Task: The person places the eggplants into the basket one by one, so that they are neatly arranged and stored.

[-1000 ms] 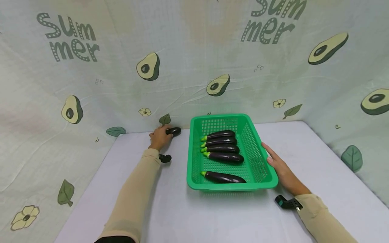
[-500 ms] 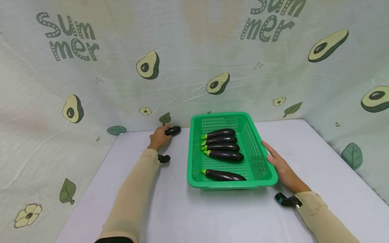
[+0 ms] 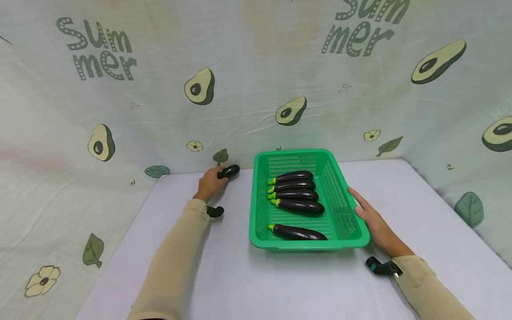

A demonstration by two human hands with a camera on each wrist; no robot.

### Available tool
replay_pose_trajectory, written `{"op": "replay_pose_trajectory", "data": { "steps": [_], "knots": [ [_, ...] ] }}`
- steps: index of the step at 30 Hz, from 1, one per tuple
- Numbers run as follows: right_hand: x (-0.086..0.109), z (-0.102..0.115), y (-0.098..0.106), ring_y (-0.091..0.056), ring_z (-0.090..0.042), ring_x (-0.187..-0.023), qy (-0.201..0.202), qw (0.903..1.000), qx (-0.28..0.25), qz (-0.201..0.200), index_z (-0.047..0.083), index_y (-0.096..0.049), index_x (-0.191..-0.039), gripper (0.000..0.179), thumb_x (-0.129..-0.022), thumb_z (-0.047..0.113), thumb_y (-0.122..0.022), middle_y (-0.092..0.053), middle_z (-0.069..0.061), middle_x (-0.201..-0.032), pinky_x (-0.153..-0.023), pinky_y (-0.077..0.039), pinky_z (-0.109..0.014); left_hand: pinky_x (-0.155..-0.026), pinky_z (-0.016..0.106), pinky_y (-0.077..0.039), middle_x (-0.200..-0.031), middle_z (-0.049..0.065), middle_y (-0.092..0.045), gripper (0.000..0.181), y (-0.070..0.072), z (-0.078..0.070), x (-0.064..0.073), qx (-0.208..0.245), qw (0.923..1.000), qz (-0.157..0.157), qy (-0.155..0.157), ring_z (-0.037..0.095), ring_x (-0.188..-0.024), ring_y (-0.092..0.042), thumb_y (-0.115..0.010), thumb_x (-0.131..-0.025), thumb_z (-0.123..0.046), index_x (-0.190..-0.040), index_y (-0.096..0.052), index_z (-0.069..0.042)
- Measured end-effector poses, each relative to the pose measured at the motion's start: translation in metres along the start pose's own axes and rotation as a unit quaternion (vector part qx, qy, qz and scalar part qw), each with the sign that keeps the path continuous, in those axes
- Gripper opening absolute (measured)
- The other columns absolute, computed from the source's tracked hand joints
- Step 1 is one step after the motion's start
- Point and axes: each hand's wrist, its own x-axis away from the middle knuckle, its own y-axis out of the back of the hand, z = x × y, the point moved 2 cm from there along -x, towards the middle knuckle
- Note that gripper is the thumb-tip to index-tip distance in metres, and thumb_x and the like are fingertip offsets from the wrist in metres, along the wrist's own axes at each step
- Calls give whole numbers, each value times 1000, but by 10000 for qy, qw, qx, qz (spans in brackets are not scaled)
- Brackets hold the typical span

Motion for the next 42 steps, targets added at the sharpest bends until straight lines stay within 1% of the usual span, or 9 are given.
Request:
{"op": "replay_pose_trajectory", "data": {
  "steps": [6, 13, 19, 24, 28, 31, 34, 40, 42],
  "knots": [
    [-1, 4, 2, -16, 0, -143, 146, 9999, -16, -39, 25, -16, -163, 53, -111, 21, -28, -11, -8, -167, -101, -19, -11, -105, 59, -37, -150, 20, -46, 56, 9, -7, 3, 290, 9994, -144, -126, 41, -134, -45, -63, -96, -25, -149, -49, -12],
    [1, 3, 2, -13, -2, -145, 60, 9999, 111, 19, 24, -15, -163, 54, -111, 21, -29, -11, -9, -167, -107, -16, -19, -104, 55, -39, -147, 19, -49, 55, 12, -4, 11, 597, 9979, -204, -139, 37, -132, -47, -65, -96, -25, -149, -50, -14],
    [-3, 5, 5, -14, -4, -145, 77, 9999, 91, -9, 27, -16, -162, 53, -111, 22, -28, -12, -7, -167, -106, -18, -19, -102, 56, -40, -142, 17, -54, 54, 18, -7, 11, 824, 9953, -358, -361, 36, -129, -49, -67, -96, -26, -147, -52, -14],
    [-1, 4, 4, -13, -4, -145, -24, 10000, 53, 20, 27, -15, -163, 54, -111, 23, -29, -10, -8, -167, -113, -15, -35, -103, 54, -40, -142, 15, -55, 55, 19, -9, 12, 706, 9968, -136, -336, 34, -129, -49, -66, -97, -27, -148, -51, -15],
    [1, 0, 2, -11, -9, -146, -87, 10000, 15, -1, 27, -15, -163, 54, -111, 24, -29, -10, -7, -167, -114, -12, -46, -105, 54, -38, -143, 15, -54, 55, 19, -10, 14, 812, 9962, -2, -320, 33, -130, -48, -66, -97, -28, -148, -51, -16],
    [2, -2, 2, -11, -11, -147, -88, 10000, 22, -16, 27, -15, -163, 53, -111, 24, -29, -10, -6, -167, -114, -12, -42, -104, 54, -39, -144, 16, -53, 54, 20, -12, 14, 936, 9950, 56, -351, 33, -130, -48, -66, -98, -29, -148, -51, -17],
    [3, -2, 2, -10, -11, -147, -32, 10000, 23, -18, 27, -16, -163, 53, -111, 23, -28, -10, -7, -167, -112, -14, -31, -104, 54, -39, -143, 17, -54, 54, 21, -14, 14, 1032, 9939, 94, -385, 33, -129, -49, -67, -98, -29, -148, -51, -17],
    [0, -1, 2, -9, -16, -149, -58, 10000, -38, 27, 28, -16, -162, 53, -111, 25, -29, -10, -6, -167, -115, -11, -41, -102, 54, -42, -139, 19, -56, 54, 25, -18, 16, 1214, 9912, 77, -513, 35, -126, -52, -68, -98, -26, -148, -51, -12],
    [1, -1, 3, -9, -15, -149, -68, 10000, -35, 26, 28, -16, -162, 53, -111, 25, -29, -10, -6, -167, -114, -13, -36, -101, 53, -43, -139, 20, -57, 55, 26, -22, 17, 1300, 9899, 92, -560, 35, -126, -53, -67, -98, -25, -148, -50, -12]
  ]
}}
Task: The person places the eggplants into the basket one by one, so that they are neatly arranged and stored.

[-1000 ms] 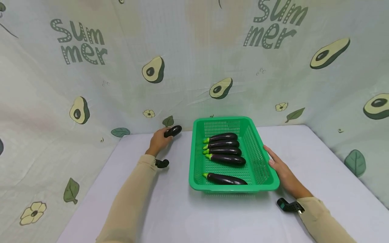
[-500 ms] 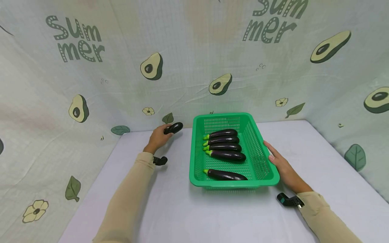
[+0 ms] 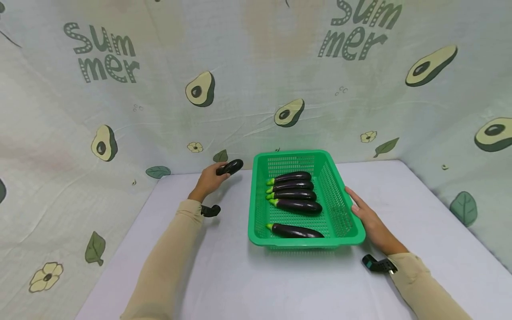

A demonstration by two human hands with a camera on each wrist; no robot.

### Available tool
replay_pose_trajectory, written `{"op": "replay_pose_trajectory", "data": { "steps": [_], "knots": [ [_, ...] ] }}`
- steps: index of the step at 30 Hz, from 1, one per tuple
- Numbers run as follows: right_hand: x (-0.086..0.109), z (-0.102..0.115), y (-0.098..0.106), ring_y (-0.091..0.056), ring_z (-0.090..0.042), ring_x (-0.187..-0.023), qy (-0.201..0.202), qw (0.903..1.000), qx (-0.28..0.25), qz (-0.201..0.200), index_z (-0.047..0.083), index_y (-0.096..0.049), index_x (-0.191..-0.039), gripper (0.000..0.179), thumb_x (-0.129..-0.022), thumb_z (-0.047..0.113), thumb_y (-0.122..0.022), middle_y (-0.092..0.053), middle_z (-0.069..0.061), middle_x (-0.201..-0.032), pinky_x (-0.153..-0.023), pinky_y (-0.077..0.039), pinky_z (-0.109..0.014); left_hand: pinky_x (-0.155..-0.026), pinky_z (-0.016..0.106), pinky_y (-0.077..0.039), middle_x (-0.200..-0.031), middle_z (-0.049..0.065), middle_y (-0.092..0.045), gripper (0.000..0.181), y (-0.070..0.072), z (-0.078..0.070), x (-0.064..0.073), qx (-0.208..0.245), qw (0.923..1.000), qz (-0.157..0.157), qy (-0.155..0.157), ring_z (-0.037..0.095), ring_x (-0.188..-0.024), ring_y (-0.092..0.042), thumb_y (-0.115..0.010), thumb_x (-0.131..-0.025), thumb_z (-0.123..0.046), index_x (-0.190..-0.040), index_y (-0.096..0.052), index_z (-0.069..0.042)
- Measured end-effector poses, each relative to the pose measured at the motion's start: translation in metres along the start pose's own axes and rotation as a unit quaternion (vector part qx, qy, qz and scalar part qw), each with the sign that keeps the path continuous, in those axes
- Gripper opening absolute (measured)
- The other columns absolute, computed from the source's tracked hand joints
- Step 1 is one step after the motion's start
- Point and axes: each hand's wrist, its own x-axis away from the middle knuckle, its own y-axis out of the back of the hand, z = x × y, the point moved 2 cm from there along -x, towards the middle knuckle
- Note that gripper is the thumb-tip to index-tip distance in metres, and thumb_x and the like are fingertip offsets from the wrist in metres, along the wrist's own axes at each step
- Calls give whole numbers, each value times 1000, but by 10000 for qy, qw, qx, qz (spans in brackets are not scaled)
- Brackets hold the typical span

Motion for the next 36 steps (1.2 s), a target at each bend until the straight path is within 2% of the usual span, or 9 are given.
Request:
{"op": "replay_pose_trajectory", "data": {
  "steps": [3, 5, 12, 18, 24, 28, 31, 36],
  "knots": [
    [0, 0, 0, -12, -11, -147, 45, 10000, 25, -10, 28, -16, -162, 53, -111, 25, -29, -11, -7, -167, -108, -17, -20, -100, 52, -44, -139, 20, -57, 55, 0, -5, 3, 157, 9999, 42, -44, 34, -124, -54, -68, -98, -25, -148, -50, -11],
    [0, 0, -1, -13, -7, -146, 51, 10000, 30, -7, 28, -16, -162, 53, -111, 25, -29, -11, -6, -167, -104, -18, -15, -99, 51, -45, -138, 20, -57, 54, 0, -8, 5, 236, 9997, 66, -61, 34, -123, -55, -68, -98, -25, -147, -51, -11],
    [0, 1, -1, -12, -6, -146, 71, 10000, 35, 5, 28, -16, -162, 53, -111, 24, -29, -11, -7, -167, -105, -17, -16, -97, 51, -46, -137, 17, -59, 53, 0, -15, 11, 267, 9994, 78, -185, 32, -122, -56, -68, -98, -28, -146, -52, -16],
    [0, 0, -1, -12, -6, -147, 97, 9999, 27, 1, 27, -16, -162, 53, -111, 24, -29, -11, -6, -167, -106, -16, -16, -90, 49, -49, -134, 15, -60, 52, 0, -20, 14, 322, 9988, -117, -348, 30, -118, -57, -67, -98, -32, -146, -53, -18],
    [0, 1, -1, -9, -11, -148, 66, 10000, 48, 2, 28, -15, -162, 53, -111, 24, -29, -10, -5, -167, -111, -14, -25, -82, 43, -51, -128, 13, -64, 51, 2, -26, 17, 392, 9971, -294, -588, 27, -112, -60, -68, -97, -32, -144, -55, -17],
    [1, 2, -1, -9, -14, -149, 46, 10000, 68, -5, 29, -15, -162, 53, -111, 25, -29, -11, -5, -167, -113, -12, -31, -78, 42, -52, -126, 11, -65, 50, 3, -27, 21, 420, 9965, -298, -654, 26, -109, -61, -69, -97, -32, -143, -56, -17],
    [1, 3, -1, -10, -13, -148, 38, 10000, 81, -1, 29, -15, -162, 53, -112, 26, -29, -10, -5, -167, -112, -13, -29, -78, 41, -53, -126, 11, -64, 50, 4, -28, 23, 395, 9968, -247, -652, 25, -109, -61, -69, -97, -33, -143, -56, -18],
    [1, 3, -2, -12, -8, -146, 76, 9999, 68, -9, 28, -15, -162, 53, -112, 25, -29, -11, -7, -167, -105, -17, -16, -77, 42, -54, -126, 11, -64, 51, 5, -32, 26, 369, 9970, -192, -655, 26, -110, -61, -68, -97, -34, -144, -55, -18]
  ]
}}
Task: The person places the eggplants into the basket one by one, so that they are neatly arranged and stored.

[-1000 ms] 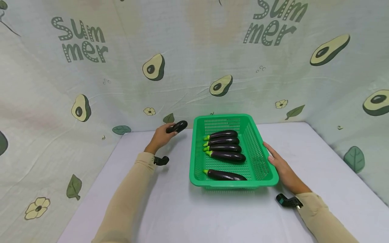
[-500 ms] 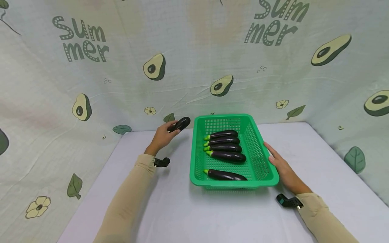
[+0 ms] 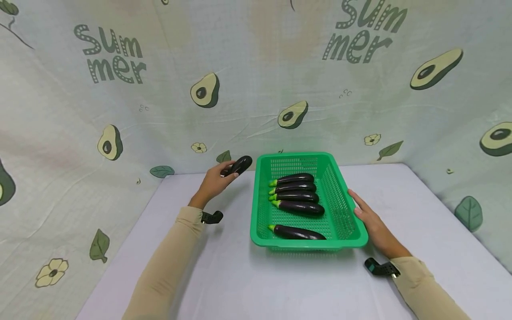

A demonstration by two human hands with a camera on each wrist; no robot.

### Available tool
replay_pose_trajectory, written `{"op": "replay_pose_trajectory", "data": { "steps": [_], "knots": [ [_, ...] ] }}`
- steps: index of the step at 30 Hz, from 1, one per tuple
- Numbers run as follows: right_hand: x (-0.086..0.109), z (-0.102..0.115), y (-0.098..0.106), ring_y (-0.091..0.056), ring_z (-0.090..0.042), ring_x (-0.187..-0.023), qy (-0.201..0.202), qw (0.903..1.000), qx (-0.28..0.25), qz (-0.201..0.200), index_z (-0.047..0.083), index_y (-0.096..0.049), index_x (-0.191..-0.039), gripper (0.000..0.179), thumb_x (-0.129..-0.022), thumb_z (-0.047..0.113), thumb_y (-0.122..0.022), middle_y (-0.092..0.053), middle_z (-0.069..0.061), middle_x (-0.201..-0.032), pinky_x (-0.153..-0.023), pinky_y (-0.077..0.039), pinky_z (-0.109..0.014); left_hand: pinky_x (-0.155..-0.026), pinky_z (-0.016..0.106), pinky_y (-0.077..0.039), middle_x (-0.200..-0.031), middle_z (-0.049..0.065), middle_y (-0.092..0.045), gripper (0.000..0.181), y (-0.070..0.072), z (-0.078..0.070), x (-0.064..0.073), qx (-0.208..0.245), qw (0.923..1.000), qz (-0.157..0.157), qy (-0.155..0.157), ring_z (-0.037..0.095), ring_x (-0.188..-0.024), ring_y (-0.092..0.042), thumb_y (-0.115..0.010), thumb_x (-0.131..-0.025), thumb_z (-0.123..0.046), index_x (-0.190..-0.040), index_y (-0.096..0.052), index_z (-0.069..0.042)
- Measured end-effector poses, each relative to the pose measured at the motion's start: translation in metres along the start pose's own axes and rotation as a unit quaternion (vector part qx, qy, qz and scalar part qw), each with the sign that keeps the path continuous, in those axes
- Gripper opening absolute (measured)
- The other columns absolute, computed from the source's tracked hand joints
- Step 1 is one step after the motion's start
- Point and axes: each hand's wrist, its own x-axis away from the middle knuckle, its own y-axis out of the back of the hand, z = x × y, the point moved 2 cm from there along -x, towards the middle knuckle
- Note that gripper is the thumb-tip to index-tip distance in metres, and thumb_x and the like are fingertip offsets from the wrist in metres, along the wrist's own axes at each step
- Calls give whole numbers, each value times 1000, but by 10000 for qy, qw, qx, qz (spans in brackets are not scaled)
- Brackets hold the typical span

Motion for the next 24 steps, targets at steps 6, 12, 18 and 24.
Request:
{"op": "replay_pose_trajectory", "data": {
  "steps": [6, 12, 18, 24],
  "knots": [
    [0, 0, 0, -11, -9, -147, -6, 10000, -12, -1, 28, -15, -162, 53, -111, 24, -29, -11, -7, -167, -108, -15, -21, -75, 41, -54, -124, 10, -64, 51, 1, -5, -1, 73, 9999, 85, -21, 26, -109, -61, -68, -97, -36, -144, -55, -19],
    [-1, -1, 0, -11, -11, -147, 11, 10000, -18, -37, 28, -17, -162, 53, -111, 24, -30, -11, -6, -167, -107, -16, -18, -79, 43, -56, -123, 11, -66, 52, 1, -13, -5, 472, 9986, 225, -66, 26, -108, -64, -67, -97, -38, -144, -55, -20],
    [-1, -2, 1, -11, -11, -148, 15, 10000, 25, -27, 28, -17, -162, 53, -111, 24, -30, -11, -6, -167, -108, -15, -21, -78, 43, -57, -124, 10, -66, 50, -2, -25, -5, 555, 9977, 387, -85, 24, -105, -65, -68, -97, -38, -143, -57, -23],
    [-1, -3, 2, -11, -17, -149, -57, 10000, 77, -16, 30, -16, -162, 53, -111, 26, -29, -11, -5, -167, -114, -14, -39, -78, 42, -56, -123, 8, -66, 49, -6, -40, -1, 573, 9967, 495, -290, 22, -103, -65, -68, -97, -37, -142, -57, -24]
  ]
}}
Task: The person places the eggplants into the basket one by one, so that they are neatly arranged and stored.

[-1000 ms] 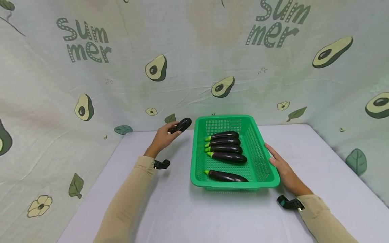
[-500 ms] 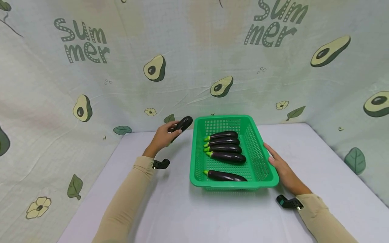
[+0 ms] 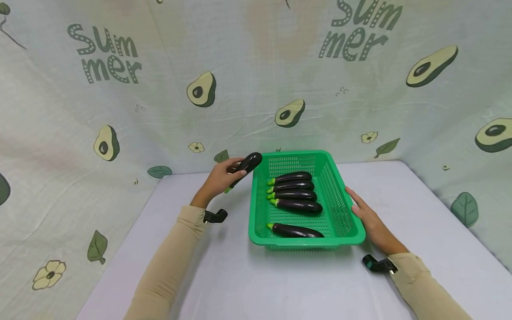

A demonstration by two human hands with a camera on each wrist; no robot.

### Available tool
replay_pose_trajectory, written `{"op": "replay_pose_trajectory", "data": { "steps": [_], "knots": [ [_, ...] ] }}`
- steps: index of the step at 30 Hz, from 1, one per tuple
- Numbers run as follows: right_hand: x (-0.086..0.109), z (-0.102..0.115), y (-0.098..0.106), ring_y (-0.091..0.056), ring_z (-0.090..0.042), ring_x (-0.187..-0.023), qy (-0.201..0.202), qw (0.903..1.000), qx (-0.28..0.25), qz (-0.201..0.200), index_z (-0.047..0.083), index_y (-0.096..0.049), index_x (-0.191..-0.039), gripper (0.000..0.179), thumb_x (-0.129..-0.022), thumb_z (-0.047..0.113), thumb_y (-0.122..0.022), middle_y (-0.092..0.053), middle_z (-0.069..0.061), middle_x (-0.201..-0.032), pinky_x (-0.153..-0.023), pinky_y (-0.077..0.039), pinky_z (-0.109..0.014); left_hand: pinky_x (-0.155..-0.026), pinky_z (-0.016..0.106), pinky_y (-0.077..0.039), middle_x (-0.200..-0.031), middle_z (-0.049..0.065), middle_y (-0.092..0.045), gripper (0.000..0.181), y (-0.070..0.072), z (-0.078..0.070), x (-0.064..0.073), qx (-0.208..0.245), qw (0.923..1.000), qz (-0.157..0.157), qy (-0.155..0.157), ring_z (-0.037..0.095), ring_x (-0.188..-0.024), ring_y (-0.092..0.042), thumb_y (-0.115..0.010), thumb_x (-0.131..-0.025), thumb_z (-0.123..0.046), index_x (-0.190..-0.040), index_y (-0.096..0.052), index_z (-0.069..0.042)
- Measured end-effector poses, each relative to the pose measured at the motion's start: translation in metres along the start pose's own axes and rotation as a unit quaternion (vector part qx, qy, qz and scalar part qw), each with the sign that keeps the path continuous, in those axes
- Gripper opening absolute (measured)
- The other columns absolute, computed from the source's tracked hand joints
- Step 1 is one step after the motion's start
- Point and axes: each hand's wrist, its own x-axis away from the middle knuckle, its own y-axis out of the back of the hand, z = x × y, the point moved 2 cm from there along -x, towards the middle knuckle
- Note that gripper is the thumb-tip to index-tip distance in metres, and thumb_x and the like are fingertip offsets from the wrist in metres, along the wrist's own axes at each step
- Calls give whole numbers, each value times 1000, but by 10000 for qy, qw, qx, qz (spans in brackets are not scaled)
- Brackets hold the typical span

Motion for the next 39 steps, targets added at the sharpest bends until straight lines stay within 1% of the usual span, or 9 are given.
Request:
{"op": "replay_pose_trajectory", "data": {
  "steps": [1, 3, 8, 17, 24, 30, 32, 36, 39],
  "knots": [
    [0, 0, 0, -11, -18, -149, -18, 10000, -8, 8, 30, -16, -162, 53, -111, 26, -29, -11, -5, -167, -114, -14, -41, -78, 42, -56, -123, 8, -66, 49, -1, -2, 0, 2, 10000, 19, -34, 22, -102, -65, -68, -97, -37, -143, -57, -24],
    [0, 1, 0, -11, -18, -149, -29, 10000, -36, 21, 30, -16, -162, 52, -111, 27, -29, -11, -4, -167, -113, -15, -38, -78, 42, -56, -123, 8, -66, 49, -2, -6, 1, 4, 9999, 48, -94, 22, -101, -65, -68, -97, -36, -143, -56, -23],
    [-1, 2, -1, -10, -19, -149, -17, 10000, -63, 38, 29, -16, -162, 53, -111, 27, -29, -11, -5, -167, -113, -14, -34, -79, 42, -56, -122, 8, -67, 51, -4, -17, 2, 51, 9997, 89, -238, 22, -100, -65, -69, -97, -36, -144, -56, -20],
    [-1, 3, -1, -8, -17, -149, 13, 10000, -67, 9, 30, -16, -162, 52, -112, 26, -29, -11, -3, -167, -114, -12, -33, -81, 41, -56, -123, 6, -66, 49, -11, -35, -6, 192, 9979, 115, -612, 19, -100, -66, -68, -97, -39, -142, -57, -24],
    [-1, 3, -2, -9, -15, -149, 20, 10000, -85, -1, 30, -17, -162, 52, -111, 25, -30, -11, -4, -167, -113, -12, -31, -84, 39, -55, -126, 7, -65, 49, -18, -46, -9, 263, 9968, 306, -693, 19, -101, -66, -68, -97, -38, -143, -57, -23],
    [0, 2, -2, -11, -11, -148, 13, 10000, -86, 8, 29, -16, -162, 52, -112, 25, -29, -12, -6, -167, -110, -15, -23, -81, 37, -56, -123, 8, -66, 49, -24, -52, -13, 288, 9958, 413, -769, 19, -98, -67, -68, -97, -34, -143, -57, -20],
    [0, 2, -2, -11, -13, -148, -9, 10000, -90, 14, 29, -16, -162, 52, -112, 26, -29, -11, -6, -167, -111, -15, -26, -81, 36, -56, -124, 7, -66, 50, -28, -55, -14, 288, 9952, 487, -796, 18, -98, -66, -68, -97, -35, -144, -56, -20],
    [0, 3, -1, -10, -19, -149, -53, 9999, -104, 40, 30, -15, -162, 53, -112, 27, -29, -10, -6, -167, -115, -11, -45, -82, 36, -55, -126, 6, -65, 50, -35, -61, -18, 229, 9943, 615, -838, 17, -100, -65, -66, -98, -38, -144, -56, -21],
    [0, 3, -1, -10, -20, -149, -54, 9999, -81, 52, 30, -14, -162, 53, -112, 27, -29, -9, -6, -167, -114, -10, -53, -85, 36, -54, -128, 5, -64, 50, -39, -65, -20, 207, 9940, 645, -863, 16, -104, -64, -66, -98, -39, -145, -56, -22]
  ]
}}
